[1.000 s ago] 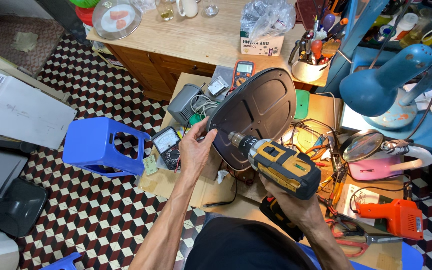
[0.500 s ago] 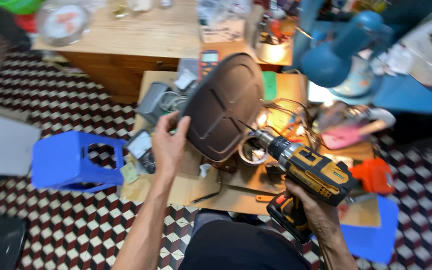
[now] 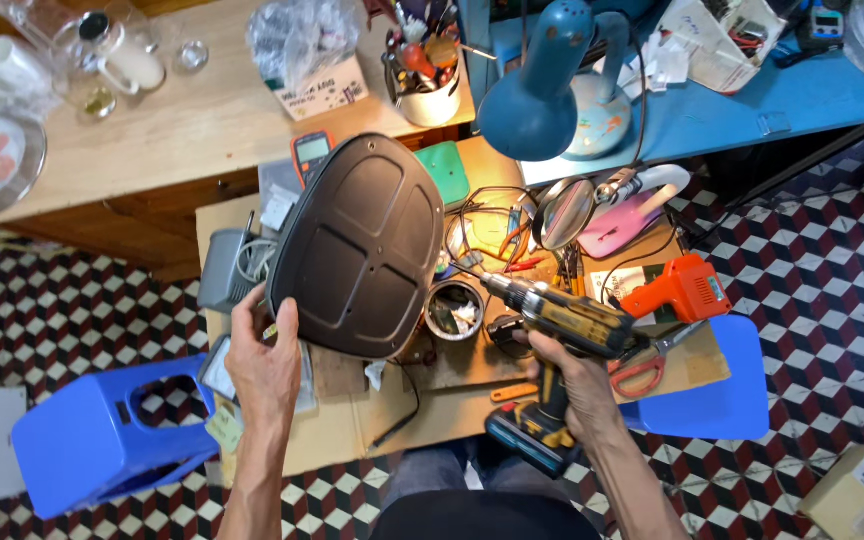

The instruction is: The person secures a black plastic cover onto a base using a cordless drill and screws. They repeatedly position the cover, drive screws into pre-drilled holes, and adjust the alignment to ensure a tight fit.

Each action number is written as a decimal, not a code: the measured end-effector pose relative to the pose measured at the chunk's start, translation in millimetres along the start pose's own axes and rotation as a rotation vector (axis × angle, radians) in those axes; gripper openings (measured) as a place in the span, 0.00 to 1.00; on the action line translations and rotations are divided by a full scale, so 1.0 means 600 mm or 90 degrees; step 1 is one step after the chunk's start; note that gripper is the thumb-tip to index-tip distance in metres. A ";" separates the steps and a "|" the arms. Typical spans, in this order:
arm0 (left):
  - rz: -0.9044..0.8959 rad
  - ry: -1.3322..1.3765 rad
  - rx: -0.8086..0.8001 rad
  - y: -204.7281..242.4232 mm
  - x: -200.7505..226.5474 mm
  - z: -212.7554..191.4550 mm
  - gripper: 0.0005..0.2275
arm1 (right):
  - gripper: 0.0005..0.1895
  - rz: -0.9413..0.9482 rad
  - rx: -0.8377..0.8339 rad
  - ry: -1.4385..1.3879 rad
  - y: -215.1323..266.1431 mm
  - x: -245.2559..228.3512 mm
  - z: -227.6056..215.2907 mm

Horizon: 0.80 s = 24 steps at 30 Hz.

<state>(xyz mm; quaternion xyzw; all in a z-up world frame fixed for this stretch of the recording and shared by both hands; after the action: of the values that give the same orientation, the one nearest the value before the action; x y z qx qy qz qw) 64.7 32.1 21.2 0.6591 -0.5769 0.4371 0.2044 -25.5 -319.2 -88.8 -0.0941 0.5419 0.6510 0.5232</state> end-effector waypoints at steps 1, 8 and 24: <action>0.029 -0.054 -0.014 -0.010 0.012 -0.003 0.20 | 0.16 0.011 0.011 -0.011 -0.011 -0.001 0.012; 0.232 -0.295 -0.182 -0.147 0.092 0.067 0.27 | 0.16 -0.009 0.092 -0.082 -0.025 -0.012 0.055; 0.147 -0.280 -0.301 -0.149 0.069 0.023 0.25 | 0.19 0.005 0.169 -0.052 0.011 0.017 0.016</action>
<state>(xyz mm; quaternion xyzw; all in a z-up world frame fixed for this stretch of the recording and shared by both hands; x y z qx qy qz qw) 151.5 19.7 68.6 0.6023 -0.7632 0.1592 0.1714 -30.9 -304.5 -87.9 0.0046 0.6021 0.5787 0.5500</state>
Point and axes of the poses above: each hand's wrist, its own y-axis away from the middle knuckle, its own z-axis out of the palm, x = y × z, the point moved 5 cm from there along -y, towards the middle knuckle, and after that the axes turned 8 degrees about z, right-handed, at the moved point
